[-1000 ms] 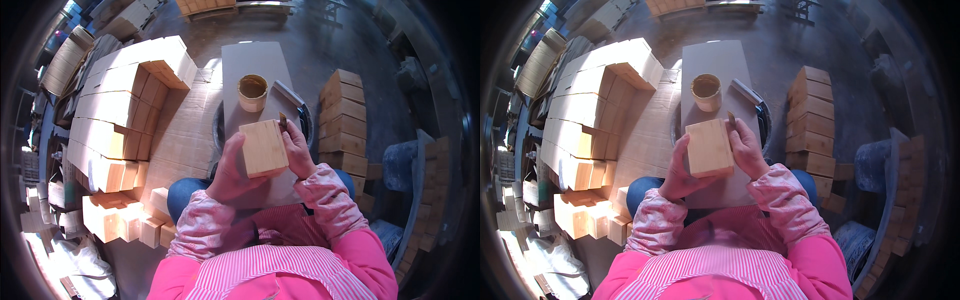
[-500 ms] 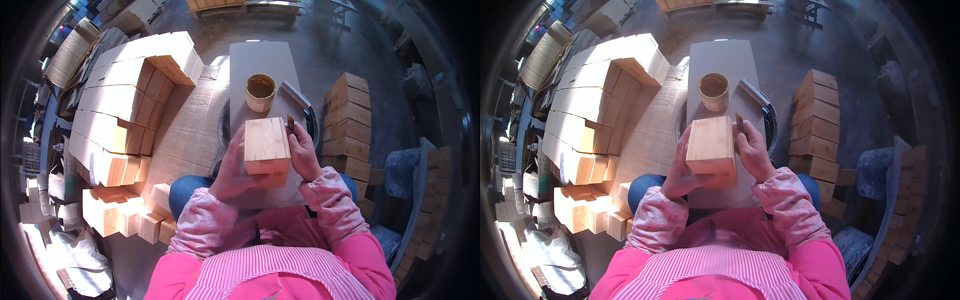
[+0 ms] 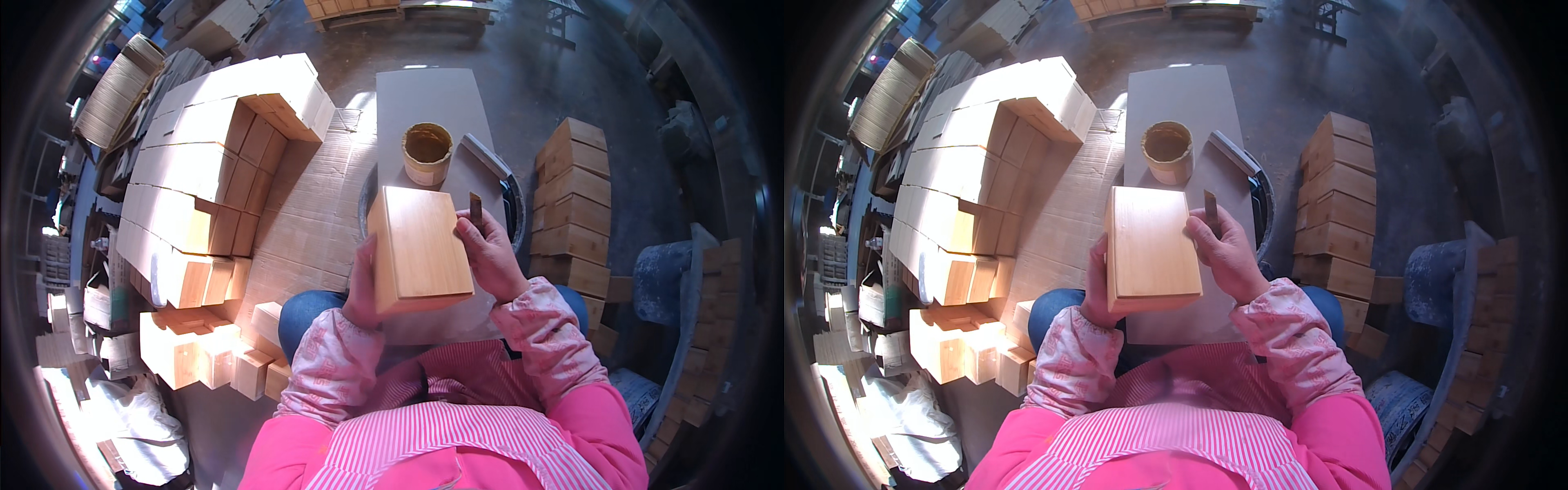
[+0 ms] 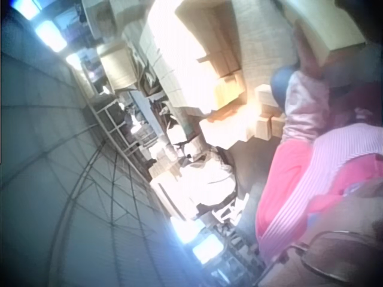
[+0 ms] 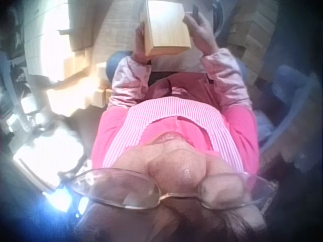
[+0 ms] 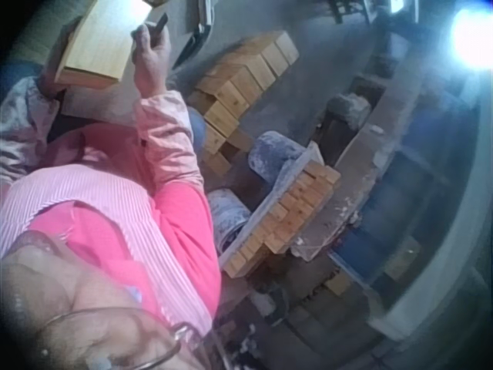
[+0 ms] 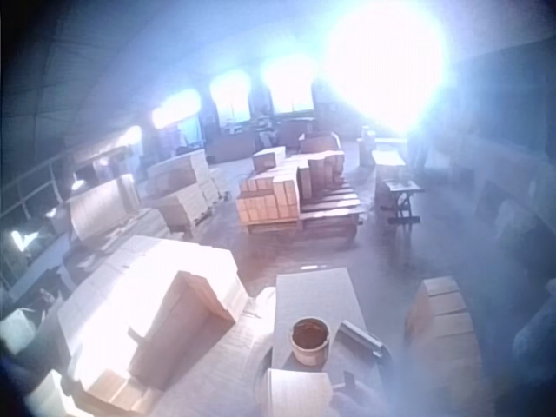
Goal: The person sits on the floor and repeatedly picks up small wooden blocks, applies a substance from a small container to the edges, and joins them together. Finished assemblies are placed into a nearby stack.
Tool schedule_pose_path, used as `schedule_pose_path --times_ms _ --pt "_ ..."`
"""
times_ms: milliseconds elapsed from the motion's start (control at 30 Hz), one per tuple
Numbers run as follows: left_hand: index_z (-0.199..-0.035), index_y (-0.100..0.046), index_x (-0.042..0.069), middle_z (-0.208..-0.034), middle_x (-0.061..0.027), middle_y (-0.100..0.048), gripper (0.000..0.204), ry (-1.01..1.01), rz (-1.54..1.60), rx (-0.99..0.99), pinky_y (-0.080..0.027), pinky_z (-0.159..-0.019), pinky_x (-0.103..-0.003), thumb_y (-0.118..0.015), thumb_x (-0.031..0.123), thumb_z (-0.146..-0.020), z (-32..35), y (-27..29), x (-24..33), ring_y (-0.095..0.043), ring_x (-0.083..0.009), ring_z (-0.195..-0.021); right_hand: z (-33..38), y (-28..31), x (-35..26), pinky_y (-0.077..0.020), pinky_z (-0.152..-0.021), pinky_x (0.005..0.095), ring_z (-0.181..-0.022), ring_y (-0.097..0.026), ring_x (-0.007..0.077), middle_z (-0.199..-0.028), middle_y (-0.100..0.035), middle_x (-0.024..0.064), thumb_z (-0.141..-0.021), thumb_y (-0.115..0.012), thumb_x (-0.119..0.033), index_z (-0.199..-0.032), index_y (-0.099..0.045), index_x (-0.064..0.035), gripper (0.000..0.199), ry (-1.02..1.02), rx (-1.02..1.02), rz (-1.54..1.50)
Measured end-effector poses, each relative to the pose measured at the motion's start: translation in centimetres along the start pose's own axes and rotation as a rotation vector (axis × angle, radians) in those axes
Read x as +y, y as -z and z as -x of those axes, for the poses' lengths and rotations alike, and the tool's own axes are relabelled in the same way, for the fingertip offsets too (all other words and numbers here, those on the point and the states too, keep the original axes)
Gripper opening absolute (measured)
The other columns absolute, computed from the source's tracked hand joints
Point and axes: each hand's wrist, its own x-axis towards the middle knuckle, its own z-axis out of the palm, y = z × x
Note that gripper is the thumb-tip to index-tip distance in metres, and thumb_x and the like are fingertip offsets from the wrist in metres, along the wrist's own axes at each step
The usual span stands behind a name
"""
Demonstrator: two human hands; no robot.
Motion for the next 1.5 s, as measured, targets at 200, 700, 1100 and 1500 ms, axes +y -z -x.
schedule_pose_path --times_ms 200,700,1100,1500 --pt "-0.158 -0.043 0.005 -0.149 -0.0156 -0.058 0.071 -0.077 -0.151 0.001 -0.052 -0.111 -0.042 -0.047 0.054 -0.107 0.9 -0.6 0.1 -0.063 -0.0291 -0.131 0.1 -0.1 -0.3 -0.0327 -0.054 0.0205 -0.060 -0.042 0.0009 -0.085 -0.060 -0.0052 -0.106 -0.070 -0.032 -0.118 -0.066 -0.0058 0.029 0.008 0.026 0.084" --pt "-0.158 -0.049 0.012 -0.142 -0.0144 -0.049 0.104 -0.967 -1.935 0.126 -0.037 -0.113 -0.050 -0.091 0.026 -0.063 0.8 -3.8 -0.3 -0.047 -0.0368 -0.131 2.7 1.5 -5.7 -0.0342 -0.059 0.0189 -0.068 -0.043 -0.0021 -0.085 -0.060 -0.0082 -0.100 -0.077 -0.016 -0.110 -0.072 -0.0027 0.017 0.197 0.013 0.480" --pt "-0.161 -0.041 0.011 -0.154 -0.0176 -0.047 0.112 -0.798 -2.034 0.130 -0.028 -0.123 -0.054 -0.089 0.051 -0.068 1.2 -1.5 1.5 -0.041 -0.0395 -0.145 -0.1 1.3 -4.8 -0.0511 -0.069 0.0233 -0.074 -0.064 0.0066 -0.083 -0.071 0.0010 -0.095 -0.073 -0.009 -0.101 -0.073 0.0034 0.014 -0.028 0.100 0.801" --pt "-0.168 -0.023 0.010 -0.154 -0.0179 -0.048 0.131 -0.685 -1.887 0.114 -0.026 -0.129 -0.052 -0.095 0.032 -0.061 2.8 2.1 2.2 -0.046 -0.0379 -0.144 -2.4 -1.2 -8.1 -0.0538 -0.067 0.0310 -0.069 -0.065 0.0138 -0.075 -0.072 0.0123 -0.082 -0.073 -0.013 -0.089 -0.075 0.0047 0.019 -0.050 0.002 1.341"
